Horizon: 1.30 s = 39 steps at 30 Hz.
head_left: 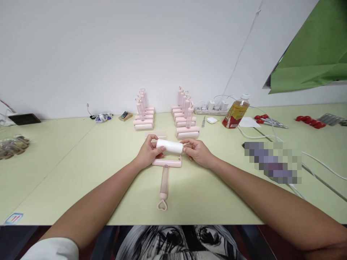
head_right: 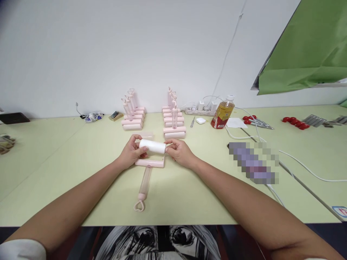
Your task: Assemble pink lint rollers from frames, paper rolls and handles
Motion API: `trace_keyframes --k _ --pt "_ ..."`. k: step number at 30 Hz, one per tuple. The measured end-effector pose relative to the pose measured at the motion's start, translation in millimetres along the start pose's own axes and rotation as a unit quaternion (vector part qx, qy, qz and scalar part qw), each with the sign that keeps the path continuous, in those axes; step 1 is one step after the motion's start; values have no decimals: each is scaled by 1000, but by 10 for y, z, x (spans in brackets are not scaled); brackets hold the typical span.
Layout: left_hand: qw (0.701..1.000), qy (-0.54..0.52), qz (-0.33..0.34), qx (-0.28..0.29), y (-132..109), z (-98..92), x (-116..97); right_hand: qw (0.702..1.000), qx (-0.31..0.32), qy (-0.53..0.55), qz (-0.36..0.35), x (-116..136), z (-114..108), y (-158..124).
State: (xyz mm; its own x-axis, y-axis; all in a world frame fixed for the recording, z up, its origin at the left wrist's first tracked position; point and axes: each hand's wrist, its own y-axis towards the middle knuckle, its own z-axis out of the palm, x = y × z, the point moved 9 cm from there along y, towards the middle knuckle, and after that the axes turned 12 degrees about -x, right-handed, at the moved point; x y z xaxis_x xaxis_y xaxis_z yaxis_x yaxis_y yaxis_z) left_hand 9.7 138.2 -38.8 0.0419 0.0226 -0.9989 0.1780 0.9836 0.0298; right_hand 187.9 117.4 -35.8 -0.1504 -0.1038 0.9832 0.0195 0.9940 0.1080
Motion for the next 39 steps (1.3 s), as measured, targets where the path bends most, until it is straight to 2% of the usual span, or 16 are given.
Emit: trace_keyframes --k 5,10,14,17,20,25,29,31,35,39 --pt "999 37 21 7 -7 12 -23 998 -13 -33 43 -110 -19 17" --pt "982 150 84 -72 63 -173 -75 995 -22 -78 65 -161 -44 23" --pt "986 132 57 -78 93 -225 -10 989 -28 -120 77 -217 -71 28" --pt "990 116 51 -57 77 -174 -10 996 -5 -84 35 -164 6 42" --pt "983 157 75 -54 57 -143 -71 1000 8 -7 -8 -59 82 41" --pt "967 230 83 -73 62 -229 -149 997 -69 21 27 -12 -81 40" --pt "924 355 84 -114 91 -394 -196 991 -127 0 -34 168 -297 30" --pt "913 383 84 -115 107 -424 -198 986 -145 -20 -78 250 -353 9" --pt "924 369 54 -80 120 -387 -128 978 -161 -16 -128 312 -345 -36" --pt "948 312 26 -55 96 -352 -88 975 -175 28 -137 333 -328 -55"
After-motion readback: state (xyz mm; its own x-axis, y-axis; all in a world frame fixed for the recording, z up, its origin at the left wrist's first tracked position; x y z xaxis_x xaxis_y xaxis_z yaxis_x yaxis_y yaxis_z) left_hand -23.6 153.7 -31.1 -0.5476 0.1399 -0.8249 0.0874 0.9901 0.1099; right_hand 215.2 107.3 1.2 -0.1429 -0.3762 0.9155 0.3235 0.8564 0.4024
